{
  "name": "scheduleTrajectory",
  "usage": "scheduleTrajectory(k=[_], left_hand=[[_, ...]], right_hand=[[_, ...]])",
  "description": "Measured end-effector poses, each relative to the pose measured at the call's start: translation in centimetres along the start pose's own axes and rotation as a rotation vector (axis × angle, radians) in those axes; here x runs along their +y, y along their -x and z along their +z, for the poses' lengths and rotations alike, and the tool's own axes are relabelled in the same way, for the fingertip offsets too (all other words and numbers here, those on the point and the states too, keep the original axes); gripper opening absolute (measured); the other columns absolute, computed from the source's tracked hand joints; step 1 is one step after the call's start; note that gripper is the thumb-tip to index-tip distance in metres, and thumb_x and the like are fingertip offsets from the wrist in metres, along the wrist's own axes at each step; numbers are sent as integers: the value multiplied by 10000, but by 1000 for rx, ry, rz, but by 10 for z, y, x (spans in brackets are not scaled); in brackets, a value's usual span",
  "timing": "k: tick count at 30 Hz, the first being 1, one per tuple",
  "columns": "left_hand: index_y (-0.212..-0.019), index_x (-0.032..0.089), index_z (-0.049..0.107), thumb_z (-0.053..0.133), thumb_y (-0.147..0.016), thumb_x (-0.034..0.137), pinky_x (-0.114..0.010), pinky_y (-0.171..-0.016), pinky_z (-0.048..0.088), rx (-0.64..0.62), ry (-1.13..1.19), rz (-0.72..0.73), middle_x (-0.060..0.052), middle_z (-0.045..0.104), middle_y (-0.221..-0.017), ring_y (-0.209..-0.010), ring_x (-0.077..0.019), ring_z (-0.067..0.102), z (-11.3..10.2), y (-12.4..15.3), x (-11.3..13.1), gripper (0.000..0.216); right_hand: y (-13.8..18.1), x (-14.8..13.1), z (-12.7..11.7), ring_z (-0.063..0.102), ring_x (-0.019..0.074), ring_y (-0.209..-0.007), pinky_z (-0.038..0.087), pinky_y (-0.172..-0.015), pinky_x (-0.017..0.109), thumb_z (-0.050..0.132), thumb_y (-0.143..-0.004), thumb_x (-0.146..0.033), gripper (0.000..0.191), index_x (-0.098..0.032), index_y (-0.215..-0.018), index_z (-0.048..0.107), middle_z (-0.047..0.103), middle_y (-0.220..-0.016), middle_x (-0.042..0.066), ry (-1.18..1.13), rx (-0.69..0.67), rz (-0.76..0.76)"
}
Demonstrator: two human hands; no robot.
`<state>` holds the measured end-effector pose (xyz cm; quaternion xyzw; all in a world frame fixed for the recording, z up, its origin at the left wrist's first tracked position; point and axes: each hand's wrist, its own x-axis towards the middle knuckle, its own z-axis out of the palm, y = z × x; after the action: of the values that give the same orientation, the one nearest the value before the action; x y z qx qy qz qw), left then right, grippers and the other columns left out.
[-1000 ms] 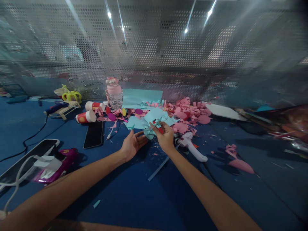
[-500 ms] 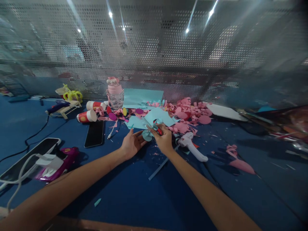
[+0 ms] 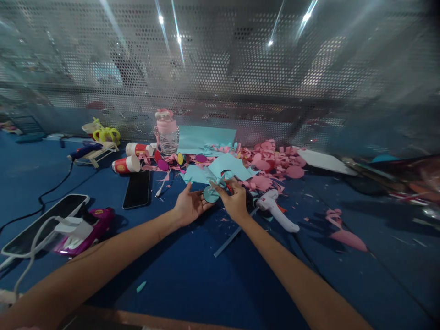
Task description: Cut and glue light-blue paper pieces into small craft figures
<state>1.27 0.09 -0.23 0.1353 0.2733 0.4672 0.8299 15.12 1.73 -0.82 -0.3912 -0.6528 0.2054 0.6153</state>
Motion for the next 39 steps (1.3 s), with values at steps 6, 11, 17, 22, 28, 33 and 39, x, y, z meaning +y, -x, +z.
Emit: scheduleTrajectory(k=[6,11,17,22,28,33,39], left_hand=[[-1149,6,397,203,-860,510,-359,-771,489,-81,37,-27,-151,631,-795,-782,-229,638,-4,-1,2,613],[-1169,19,384,200,-857,520,-376,-821,477,-136,60,-40,-156,635,-841,-832,-238,640,-7,-2,2,619],[-1184,4,371,197,-853,531,-377,-856,457,-172,65,-47,-169,637,-879,-875,-244,633,-9,-2,3,646],[-1174,-3,384,186,-855,532,-372,-862,450,-186,62,-46,-172,640,-875,-889,-246,629,-10,-2,3,654],[-1185,0,377,207,-849,537,-382,-870,444,-204,49,-61,-171,640,-879,-889,-251,627,-11,-2,4,656],[-1191,-10,366,221,-852,525,-383,-871,442,-210,63,-55,-181,637,-891,-902,-253,622,-13,-2,4,650],[-1191,-4,361,221,-854,519,-394,-872,439,-188,67,-57,-179,641,-883,-891,-254,625,-11,0,4,637]], right_hand=[[-1,-1,-1,546,134,-683,440,-673,269,651,-698,-253,84,-183,-721,612,572,-698,-3,50,2,-53],[-1,0,-2,554,138,-681,448,-662,271,647,-707,-264,87,-188,-731,613,583,-707,2,71,12,-82],[-1,3,-2,562,142,-695,451,-667,272,644,-709,-263,83,-193,-742,616,593,-724,6,67,6,-87],[-1,3,-2,563,144,-700,450,-672,276,639,-712,-279,98,-190,-740,609,591,-724,11,75,-3,-76],[-1,0,-3,565,145,-700,451,-666,274,639,-710,-272,94,-188,-738,609,584,-722,10,59,-11,-57],[-1,2,-3,563,146,-695,452,-662,277,637,-709,-267,92,-187,-741,604,587,-719,12,72,-15,-68],[-1,1,-3,565,146,-698,449,-677,280,635,-709,-251,80,-190,-746,600,586,-719,11,62,-28,-67]])
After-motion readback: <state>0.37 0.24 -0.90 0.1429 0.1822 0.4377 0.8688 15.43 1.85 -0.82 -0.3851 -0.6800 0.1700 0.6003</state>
